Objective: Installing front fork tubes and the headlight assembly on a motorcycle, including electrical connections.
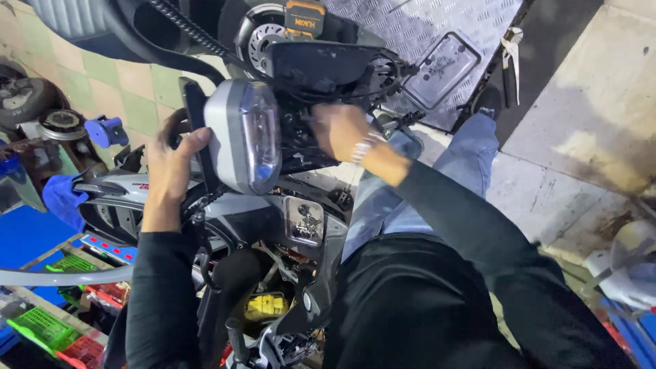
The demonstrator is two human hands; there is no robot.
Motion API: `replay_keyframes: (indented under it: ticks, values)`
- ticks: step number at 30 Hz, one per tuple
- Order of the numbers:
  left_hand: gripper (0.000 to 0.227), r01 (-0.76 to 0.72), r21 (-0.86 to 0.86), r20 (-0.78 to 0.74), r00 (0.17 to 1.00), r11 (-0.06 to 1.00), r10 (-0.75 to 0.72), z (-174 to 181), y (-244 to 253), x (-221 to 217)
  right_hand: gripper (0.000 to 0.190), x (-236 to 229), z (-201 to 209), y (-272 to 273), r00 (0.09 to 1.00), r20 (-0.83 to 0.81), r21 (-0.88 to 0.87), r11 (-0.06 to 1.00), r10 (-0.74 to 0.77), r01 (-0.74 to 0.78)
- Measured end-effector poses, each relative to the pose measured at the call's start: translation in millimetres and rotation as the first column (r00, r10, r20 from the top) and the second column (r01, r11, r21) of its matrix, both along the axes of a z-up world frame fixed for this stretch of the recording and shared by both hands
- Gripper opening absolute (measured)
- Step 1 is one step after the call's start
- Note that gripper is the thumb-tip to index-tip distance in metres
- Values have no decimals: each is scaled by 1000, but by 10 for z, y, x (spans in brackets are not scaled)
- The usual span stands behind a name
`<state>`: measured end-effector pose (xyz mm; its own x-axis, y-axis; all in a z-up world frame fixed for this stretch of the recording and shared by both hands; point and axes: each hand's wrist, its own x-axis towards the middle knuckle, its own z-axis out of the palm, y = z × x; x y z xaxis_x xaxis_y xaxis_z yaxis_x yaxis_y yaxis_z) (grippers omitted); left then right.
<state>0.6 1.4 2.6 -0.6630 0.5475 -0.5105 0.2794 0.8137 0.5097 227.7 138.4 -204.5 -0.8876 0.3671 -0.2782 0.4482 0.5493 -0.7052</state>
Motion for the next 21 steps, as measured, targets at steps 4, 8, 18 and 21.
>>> replay_keyframes:
  ticks: [4,8,18,21]
  values:
    - [84,17,7,-38,999,1000,-17,-38,-28,-49,28,931,-745,155,828,72,-323,772,-556,547]
    - [79,6,-28,-8,1000,1000,-6,186,320,267,41,1315,-3062,-329,681,201,-322,609,-704,725]
    - [61,-88,-35,8,996,996,88,101,226,256,65,545,-4445,-1224,535,441,-393,381,-720,837]
    - [60,-127,-41,9,992,991,127,103,211,262,60,448,-4277,-1319,514,353,-480,320,-782,817]
